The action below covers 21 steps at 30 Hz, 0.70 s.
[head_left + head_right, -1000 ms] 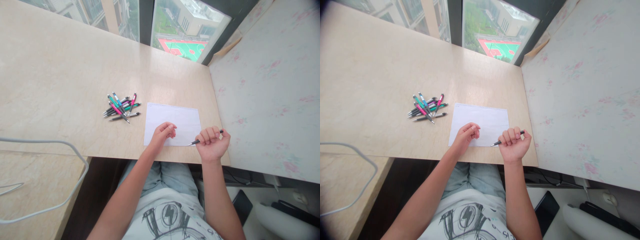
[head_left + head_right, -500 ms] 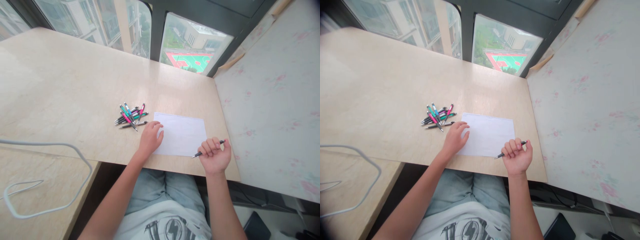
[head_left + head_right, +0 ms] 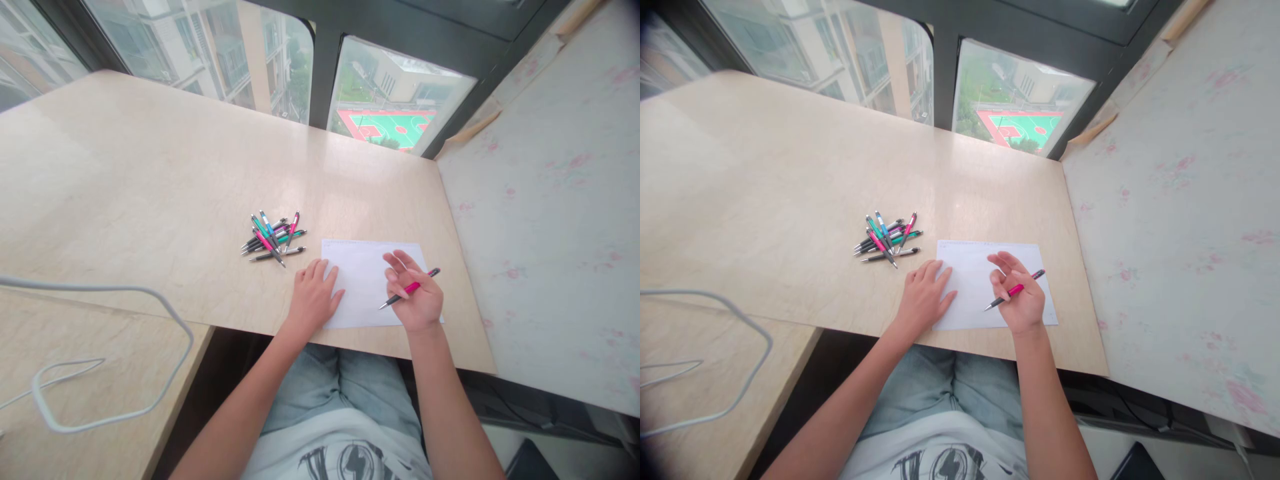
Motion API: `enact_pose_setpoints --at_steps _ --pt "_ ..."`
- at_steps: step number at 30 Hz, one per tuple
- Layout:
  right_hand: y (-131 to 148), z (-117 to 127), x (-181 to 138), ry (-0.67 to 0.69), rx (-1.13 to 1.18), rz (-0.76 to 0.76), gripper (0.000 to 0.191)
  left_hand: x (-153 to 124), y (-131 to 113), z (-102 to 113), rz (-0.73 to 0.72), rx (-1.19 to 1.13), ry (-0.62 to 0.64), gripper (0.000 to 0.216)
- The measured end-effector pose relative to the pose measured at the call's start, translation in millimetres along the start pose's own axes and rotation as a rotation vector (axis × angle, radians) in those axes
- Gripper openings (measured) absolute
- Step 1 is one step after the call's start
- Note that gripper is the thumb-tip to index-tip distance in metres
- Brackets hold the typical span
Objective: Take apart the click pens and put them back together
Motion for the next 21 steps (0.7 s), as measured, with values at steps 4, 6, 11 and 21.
enact_pose_setpoints --at_steps 4,6,11,21 --pt "-14.4 -24.2 22.6 0.114 -0.101 -0.073 0.051 -1.0 -1.7 1.9 0.001 0.025 0.016 0.050" --pt "-22.5 -33.2 33.5 0.045 -0.183 -0.022 0.049 -0.2 -1.5 2.7 0.007 0.027 0.019 0.048" --pt "-39.4 -53.1 58.7 -0.004 -0.419 0.108 0.035 3.2 -1.2 2.7 0.023 0.030 0.020 0.038" --pt "-71.0 -59.3 92.8 -0.131 -0.869 0.241 0.038 4.9 -1.5 1.5 0.022 0.019 0.036 0.038"
Point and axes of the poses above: each hand's wrist, its own x-axis towards the middle knuckle, its own z-axis out of the back of the hand, y = z × x, the point moved 2 cm from there along x, towards the middle knuckle, and after that the axes turned 10 degrees about -x, right-handed, at the moved point
